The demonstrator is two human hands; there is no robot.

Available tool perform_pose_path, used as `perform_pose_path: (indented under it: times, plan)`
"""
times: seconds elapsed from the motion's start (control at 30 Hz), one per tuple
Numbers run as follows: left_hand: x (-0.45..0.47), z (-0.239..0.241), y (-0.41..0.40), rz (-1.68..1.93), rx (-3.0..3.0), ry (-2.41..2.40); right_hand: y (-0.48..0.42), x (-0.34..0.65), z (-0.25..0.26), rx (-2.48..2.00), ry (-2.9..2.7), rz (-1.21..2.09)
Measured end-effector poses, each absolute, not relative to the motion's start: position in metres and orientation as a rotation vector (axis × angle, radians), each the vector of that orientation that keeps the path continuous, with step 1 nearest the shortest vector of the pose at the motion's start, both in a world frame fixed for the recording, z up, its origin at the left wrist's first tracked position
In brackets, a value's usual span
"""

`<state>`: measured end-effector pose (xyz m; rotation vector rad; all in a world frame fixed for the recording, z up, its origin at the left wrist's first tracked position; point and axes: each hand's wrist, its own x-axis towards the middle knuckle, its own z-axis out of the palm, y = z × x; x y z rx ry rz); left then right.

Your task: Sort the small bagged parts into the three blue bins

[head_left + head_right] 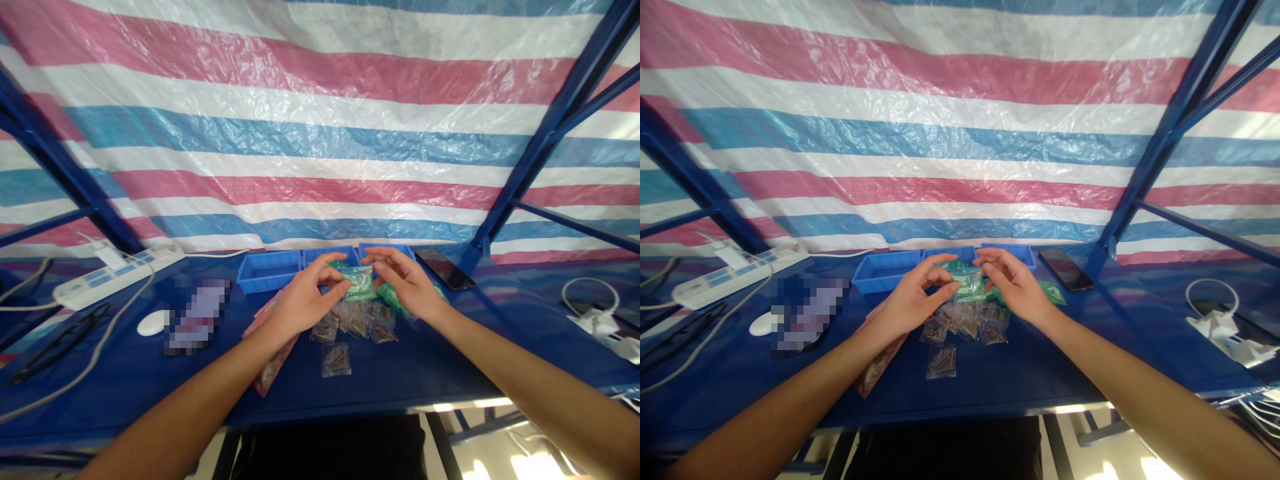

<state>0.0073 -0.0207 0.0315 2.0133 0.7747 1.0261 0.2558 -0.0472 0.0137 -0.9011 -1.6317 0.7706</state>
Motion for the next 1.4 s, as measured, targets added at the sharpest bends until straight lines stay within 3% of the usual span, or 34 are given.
perform_pose_path:
  times: [0.17,0.3,0.47,0.63,0.73,1.03,1.2,1.4]
  plan:
    - [0.008,0.028,-0.017,1.043,1.827,0.711,-0.051,0.265,0.016,-0.815,-2.009,0.099]
    - [0.008,0.029,-0.018,0.99,1.759,0.684,-0.051,0.27,0.02,-0.702,-2.116,-0.086]
    - [0.006,0.037,-0.023,1.022,2.008,0.793,-0.05,0.266,0.021,-0.76,-1.993,0.181]
    - [0.004,0.044,-0.028,1.099,2.277,0.786,-0.043,0.256,0.007,-0.924,-1.631,0.921]
    - [0.004,0.045,-0.031,1.048,2.359,0.759,-0.039,0.252,0.001,-0.882,-1.491,1.159]
    - [0.001,0.039,-0.025,1.101,2.715,0.563,-0.045,0.25,0.012,-0.846,-1.297,1.415]
    - [0.002,0.039,-0.023,1.217,2.431,0.698,-0.047,0.255,0.017,-0.895,-1.361,1.359]
    - [0.007,0.029,-0.019,1.077,1.987,0.721,-0.05,0.257,0.018,-0.97,-1.605,1.19]
